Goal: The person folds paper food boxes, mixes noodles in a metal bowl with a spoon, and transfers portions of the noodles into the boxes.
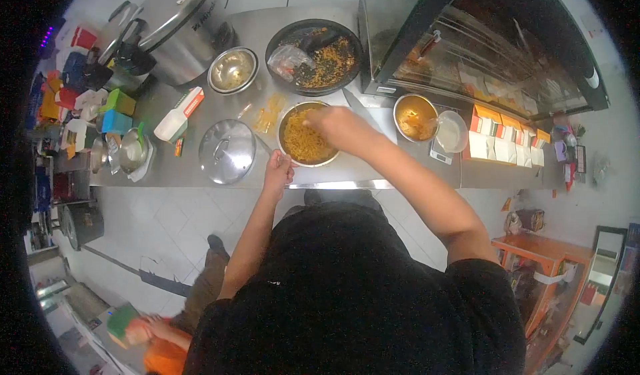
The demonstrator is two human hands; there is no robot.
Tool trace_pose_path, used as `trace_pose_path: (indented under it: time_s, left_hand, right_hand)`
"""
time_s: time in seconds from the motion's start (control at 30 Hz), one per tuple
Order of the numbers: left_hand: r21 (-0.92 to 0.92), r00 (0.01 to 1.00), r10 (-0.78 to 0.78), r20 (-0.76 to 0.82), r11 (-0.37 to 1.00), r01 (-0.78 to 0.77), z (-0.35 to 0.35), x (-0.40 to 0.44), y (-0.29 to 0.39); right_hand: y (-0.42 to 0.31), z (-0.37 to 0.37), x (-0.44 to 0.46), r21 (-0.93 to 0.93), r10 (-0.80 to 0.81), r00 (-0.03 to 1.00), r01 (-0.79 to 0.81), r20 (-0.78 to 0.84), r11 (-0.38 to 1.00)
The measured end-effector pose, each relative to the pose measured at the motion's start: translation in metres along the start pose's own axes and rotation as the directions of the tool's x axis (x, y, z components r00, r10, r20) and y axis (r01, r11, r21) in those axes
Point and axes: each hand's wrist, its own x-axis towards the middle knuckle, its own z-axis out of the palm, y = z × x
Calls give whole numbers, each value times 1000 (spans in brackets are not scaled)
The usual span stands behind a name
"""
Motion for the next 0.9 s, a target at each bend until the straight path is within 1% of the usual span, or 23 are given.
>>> trace_pose_path:
  time_s: [0.07,0.1,0.2,0.27,0.3,0.37,0.4,0.43,0.47,0.5,0.53,0.57,0.6,0.63,0.7,0.8,0.83,0.9]
  left_hand:
    - [-16,1000,-2,17,1000,2,0,1,1]
    - [-7,1000,-11,21,1000,11,-1,2,2]
    - [36,999,-23,39,999,21,-3,6,4]
    - [75,998,-6,57,997,2,-5,5,7]
    - [85,1000,-18,8,996,17,-2,4,10]
    - [94,995,-44,-93,994,52,8,-2,15]
    - [75,994,-46,-98,996,54,10,-4,15]
    - [56,994,-48,-102,997,54,12,-4,15]
    - [36,993,-50,-106,998,54,13,-5,15]
    - [33,993,-53,-108,998,57,16,-6,15]
    - [30,992,-55,-110,998,58,18,-6,16]
    - [28,992,-57,-110,998,60,21,-6,18]
    - [54,994,-53,-98,997,59,24,-8,20]
    - [81,995,-50,-85,995,57,27,-10,22]
    - [119,997,-36,-70,992,44,35,-13,22]
    - [156,998,-9,-62,988,18,41,-20,18]
    - [162,998,0,-60,987,10,42,-20,20]
    - [160,998,-1,-63,987,11,42,-18,22]
  right_hand:
    - [9,-12,12,-26,26,998,-24,58,999]
    - [19,-6,17,-7,-119,991,120,60,993]
    - [43,25,26,-9,-223,933,235,281,972]
    - [64,40,21,-92,-204,946,234,253,968]
    - [77,45,18,-133,-197,950,234,242,963]
    - [113,52,6,-103,-159,977,175,145,979]
    - [123,51,0,-86,-137,986,146,97,986]
    - [119,42,-6,37,100,987,-105,127,994]
    - [110,34,-16,146,325,927,-353,185,924]
    - [101,28,-26,232,522,811,-578,263,782]
    - [106,41,-39,388,596,763,-643,251,661]
    - [119,68,-57,532,664,704,-674,252,513]
    - [124,84,-71,658,724,636,-670,269,344]
    - [112,89,-73,736,785,569,-637,246,231]
    - [85,107,-67,860,883,407,-511,235,7]
    - [60,121,-51,937,910,333,-322,248,-137]
    - [55,119,-45,947,896,383,-303,222,-105]
    - [44,102,-38,922,874,458,-386,162,31]
